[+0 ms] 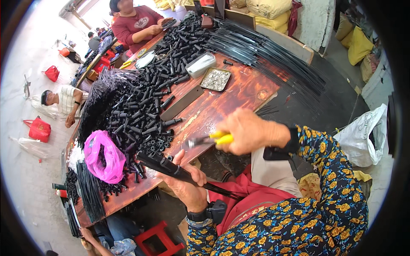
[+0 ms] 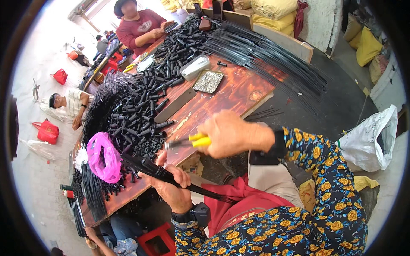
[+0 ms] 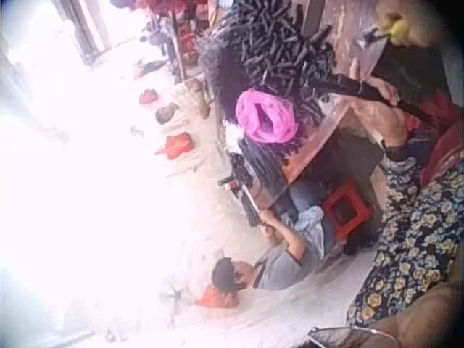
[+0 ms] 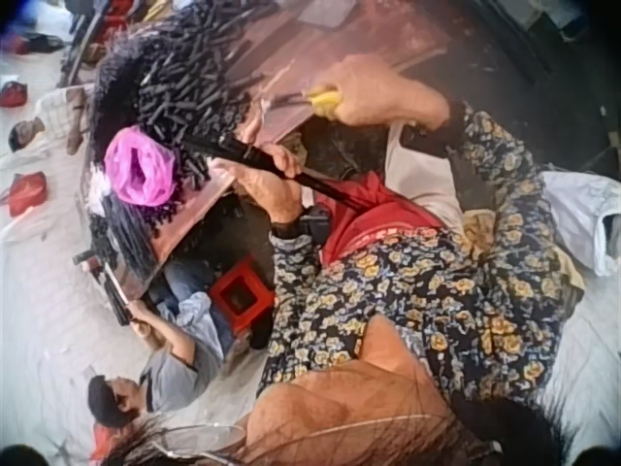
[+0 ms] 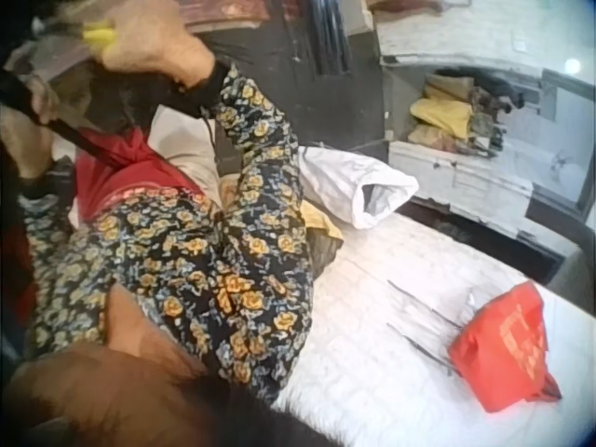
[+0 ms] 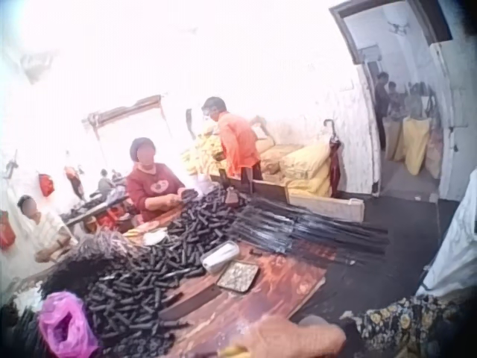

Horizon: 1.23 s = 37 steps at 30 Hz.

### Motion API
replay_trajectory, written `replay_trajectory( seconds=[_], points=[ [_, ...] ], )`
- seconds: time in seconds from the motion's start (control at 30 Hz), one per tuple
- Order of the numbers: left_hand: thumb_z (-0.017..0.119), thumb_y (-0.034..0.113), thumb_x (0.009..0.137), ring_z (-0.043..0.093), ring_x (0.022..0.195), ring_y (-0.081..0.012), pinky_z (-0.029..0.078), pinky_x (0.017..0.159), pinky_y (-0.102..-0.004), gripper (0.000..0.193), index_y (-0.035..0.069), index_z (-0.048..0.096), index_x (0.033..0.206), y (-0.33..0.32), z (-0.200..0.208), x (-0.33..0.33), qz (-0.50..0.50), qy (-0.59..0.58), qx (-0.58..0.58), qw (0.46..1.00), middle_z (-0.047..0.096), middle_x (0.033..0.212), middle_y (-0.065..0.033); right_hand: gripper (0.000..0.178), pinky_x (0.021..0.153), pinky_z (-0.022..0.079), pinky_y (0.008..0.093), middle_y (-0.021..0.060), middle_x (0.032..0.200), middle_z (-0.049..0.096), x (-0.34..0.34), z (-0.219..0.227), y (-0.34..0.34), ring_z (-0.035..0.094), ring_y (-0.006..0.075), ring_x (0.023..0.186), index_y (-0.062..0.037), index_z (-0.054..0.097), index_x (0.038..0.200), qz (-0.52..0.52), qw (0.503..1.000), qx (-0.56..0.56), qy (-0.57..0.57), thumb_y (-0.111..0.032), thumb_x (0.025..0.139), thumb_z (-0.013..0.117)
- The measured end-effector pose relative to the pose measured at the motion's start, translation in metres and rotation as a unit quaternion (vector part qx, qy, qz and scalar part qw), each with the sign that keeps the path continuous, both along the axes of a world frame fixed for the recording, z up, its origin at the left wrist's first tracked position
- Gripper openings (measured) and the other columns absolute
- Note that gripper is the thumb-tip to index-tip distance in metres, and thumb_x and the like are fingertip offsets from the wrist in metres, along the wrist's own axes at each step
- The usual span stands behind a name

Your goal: Assembling black umbrella ribs into plastic hubs using pliers in a workshop.

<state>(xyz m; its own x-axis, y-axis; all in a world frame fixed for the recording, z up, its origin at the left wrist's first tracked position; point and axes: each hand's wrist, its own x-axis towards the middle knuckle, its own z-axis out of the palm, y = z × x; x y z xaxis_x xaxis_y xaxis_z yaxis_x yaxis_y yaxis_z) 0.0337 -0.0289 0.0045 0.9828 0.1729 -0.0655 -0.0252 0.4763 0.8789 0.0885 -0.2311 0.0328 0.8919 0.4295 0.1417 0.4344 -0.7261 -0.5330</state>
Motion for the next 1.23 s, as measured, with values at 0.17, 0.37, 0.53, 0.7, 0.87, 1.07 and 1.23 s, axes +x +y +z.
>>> replay_trajectory(
  seconds=[0.17, 0.37, 0.53, 0.7, 0.87, 1.07, 1.23],
  points=[
    [0.026, 0.076, 0.090, 0.031, 0.033, -0.0111, 0.030, 0.033, -0.0260, 0.085, 0.003, 0.055, 0.120, -0.002, -0.003, 0.004, -0.016, -0.017, -0.004, 1.000, 0.035, 0.046, 0.0005, 0.023, 0.065, 0.049, 0.0472, 0.0258, 0.077, 0.064, 0.080, -0.004, -0.045, 0.064, 0.0421, 0.075, 0.0003, 0.064, 0.090, -0.089, 0.994, 0.049, -0.030, -0.011, 0.070, 0.065],
    [0.027, 0.080, 0.086, 0.031, 0.034, -0.0100, 0.027, 0.033, -0.0251, 0.093, -0.003, 0.053, 0.119, -0.002, -0.010, 0.010, 0.010, 0.011, -0.006, 1.000, 0.037, 0.047, -0.0006, 0.018, 0.067, 0.050, 0.0487, 0.0283, 0.078, 0.065, 0.162, -0.015, -0.048, 0.066, 0.0424, 0.079, 0.0060, 0.064, 0.084, -0.210, 0.976, -0.019, 0.060, -0.004, 0.072, 0.056],
    [0.027, 0.078, 0.089, 0.033, 0.033, -0.0100, 0.029, 0.032, -0.0246, 0.090, -0.003, 0.054, 0.118, -0.003, -0.010, 0.014, 0.018, 0.014, 0.004, 1.000, 0.038, 0.047, -0.0007, 0.022, 0.074, 0.052, 0.0473, 0.0275, 0.092, 0.066, 0.165, -0.026, -0.034, 0.066, 0.0412, 0.088, 0.0046, 0.065, 0.092, -0.167, 0.981, -0.100, -0.016, -0.010, 0.075, 0.062],
    [0.026, 0.074, 0.092, 0.031, 0.033, -0.0106, 0.028, 0.032, -0.0248, 0.084, -0.001, 0.053, 0.119, -0.002, -0.012, 0.016, 0.007, 0.004, 0.006, 1.000, 0.037, 0.046, -0.0004, 0.020, 0.071, 0.053, 0.0472, 0.0260, 0.087, 0.067, 0.175, -0.042, -0.032, 0.066, 0.0413, 0.084, 0.0047, 0.065, 0.086, -0.125, 0.984, -0.109, -0.070, -0.009, 0.072, 0.067],
    [0.026, 0.070, 0.094, 0.029, 0.033, -0.0114, 0.028, 0.033, -0.0255, 0.079, 0.000, 0.052, 0.119, -0.003, -0.013, 0.017, 0.007, 0.003, -0.005, 1.000, 0.035, 0.047, -0.0005, 0.020, 0.069, 0.053, 0.0475, 0.0270, 0.084, 0.067, 0.178, -0.036, -0.034, 0.067, 0.0417, 0.081, 0.0062, 0.065, 0.087, -0.130, 0.986, -0.081, -0.061, -0.008, 0.073, 0.065],
    [0.027, 0.071, 0.094, 0.029, 0.033, -0.0113, 0.028, 0.032, -0.0260, 0.078, 0.001, 0.053, 0.117, -0.006, -0.012, 0.016, 0.006, 0.009, 0.007, 1.000, 0.035, 0.046, -0.0006, 0.018, 0.068, 0.052, 0.0480, 0.0283, 0.083, 0.066, 0.185, -0.047, -0.036, 0.066, 0.0431, 0.081, 0.0060, 0.064, 0.086, -0.122, 0.990, -0.044, -0.052, -0.009, 0.075, 0.063],
    [0.026, 0.070, 0.095, 0.029, 0.033, -0.0113, 0.029, 0.032, -0.0263, 0.078, 0.001, 0.053, 0.118, -0.008, -0.013, 0.016, 0.003, 0.005, 0.023, 1.000, 0.034, 0.046, -0.0005, 0.025, 0.073, 0.053, 0.0491, 0.0277, 0.089, 0.067, 0.188, -0.050, -0.034, 0.067, 0.0427, 0.084, 0.0055, 0.067, 0.091, -0.113, 0.990, -0.067, -0.041, -0.015, 0.078, 0.066]
  ],
)
